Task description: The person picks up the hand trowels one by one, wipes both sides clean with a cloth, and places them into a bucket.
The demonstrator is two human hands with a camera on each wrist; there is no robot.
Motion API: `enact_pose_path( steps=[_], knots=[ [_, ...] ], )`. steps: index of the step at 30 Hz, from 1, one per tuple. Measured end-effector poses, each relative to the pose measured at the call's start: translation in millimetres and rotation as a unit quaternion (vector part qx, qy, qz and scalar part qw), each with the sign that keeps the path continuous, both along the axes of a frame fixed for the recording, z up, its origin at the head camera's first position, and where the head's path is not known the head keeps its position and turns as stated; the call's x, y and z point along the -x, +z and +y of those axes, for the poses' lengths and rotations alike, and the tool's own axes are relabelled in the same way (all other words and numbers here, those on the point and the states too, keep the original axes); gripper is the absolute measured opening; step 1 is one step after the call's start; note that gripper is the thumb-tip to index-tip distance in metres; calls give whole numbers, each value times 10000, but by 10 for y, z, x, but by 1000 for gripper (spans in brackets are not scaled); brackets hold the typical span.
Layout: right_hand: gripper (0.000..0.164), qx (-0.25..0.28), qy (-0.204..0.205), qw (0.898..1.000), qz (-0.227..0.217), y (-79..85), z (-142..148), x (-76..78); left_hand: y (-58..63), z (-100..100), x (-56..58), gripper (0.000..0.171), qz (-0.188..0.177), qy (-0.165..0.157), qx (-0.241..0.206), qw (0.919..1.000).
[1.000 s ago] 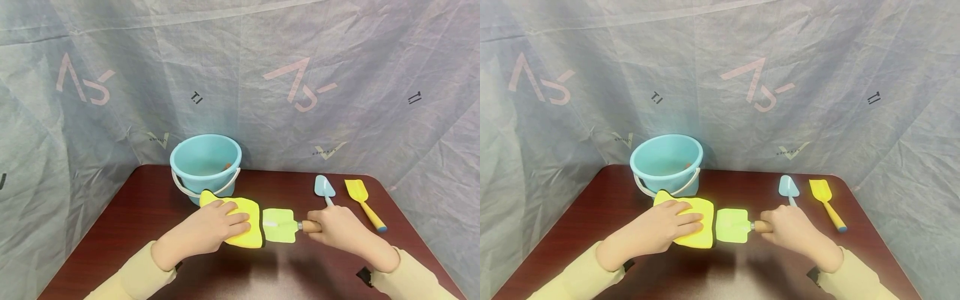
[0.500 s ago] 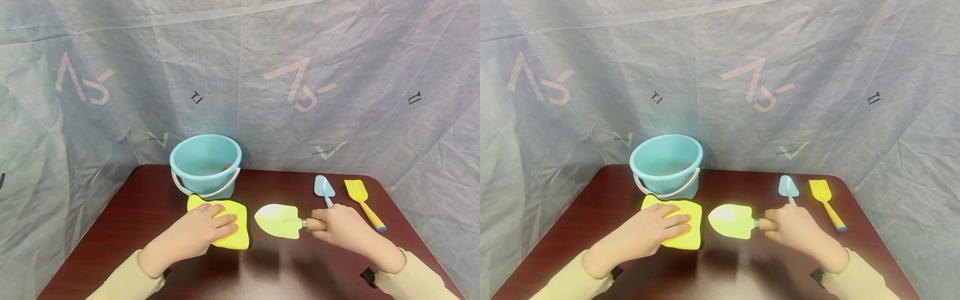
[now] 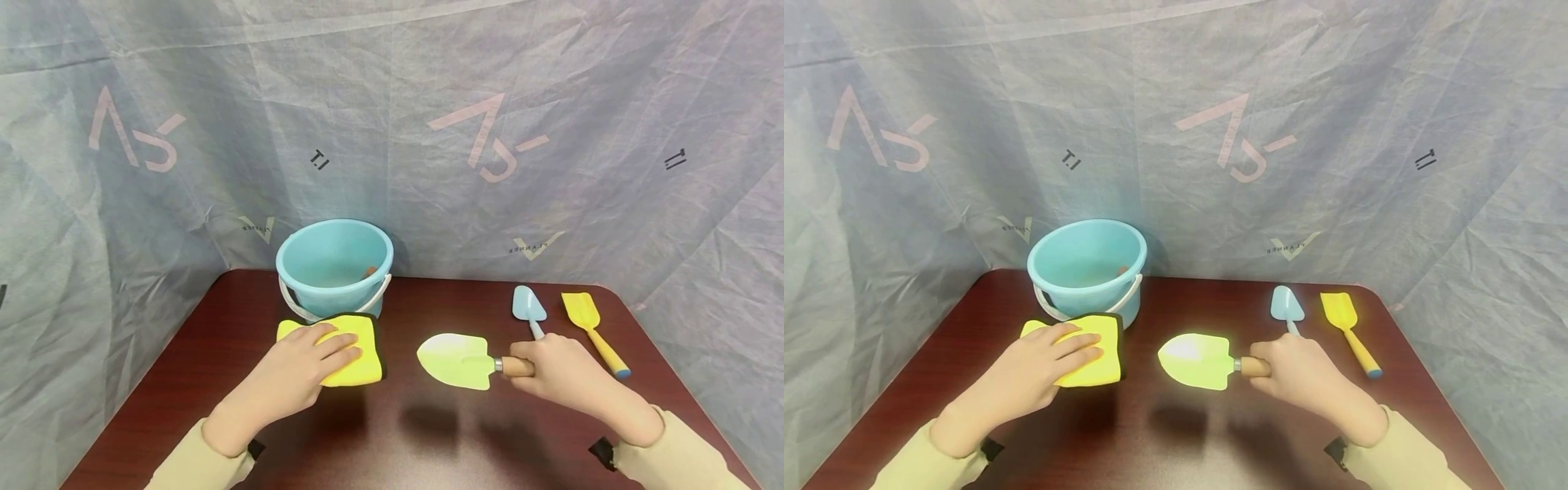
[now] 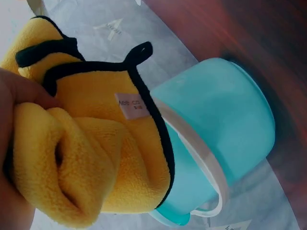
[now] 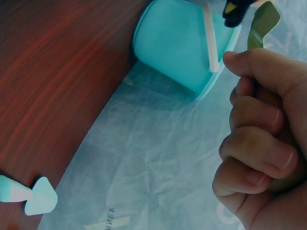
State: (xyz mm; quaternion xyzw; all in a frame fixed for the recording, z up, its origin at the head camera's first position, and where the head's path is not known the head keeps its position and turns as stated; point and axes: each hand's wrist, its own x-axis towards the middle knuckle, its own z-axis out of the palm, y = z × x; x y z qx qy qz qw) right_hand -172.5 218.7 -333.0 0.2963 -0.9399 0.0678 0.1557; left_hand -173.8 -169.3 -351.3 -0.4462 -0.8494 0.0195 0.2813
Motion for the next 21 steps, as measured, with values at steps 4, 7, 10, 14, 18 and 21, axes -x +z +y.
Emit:
enact_pose_path(
  steps=[4, 7, 10, 14, 18, 21],
  knots=[
    [38, -59, -31, 9999, -86, -7, -15, 4, 68, -8, 1, 59, 45, 59, -200, 9998],
    [39, -65, -6, 9999, -82, -8, -25, 9, 129, 28, 15, 58, 110, 12, -272, 9996],
    [39, -50, 34, 9999, -115, -13, -35, 15, 193, 102, 35, 54, 269, -194, -373, 9988],
    [40, -64, 47, 9997, -218, -23, -51, 20, 267, 228, 65, 48, 545, -586, -595, 9950],
    [40, -119, 51, 9995, -289, -24, -73, 24, 314, 351, 87, 45, 800, -838, -636, 9912],
    [40, -145, 76, 9995, -273, -22, -89, 30, 338, 443, 99, 42, 861, -967, -618, 9897]
  ],
)
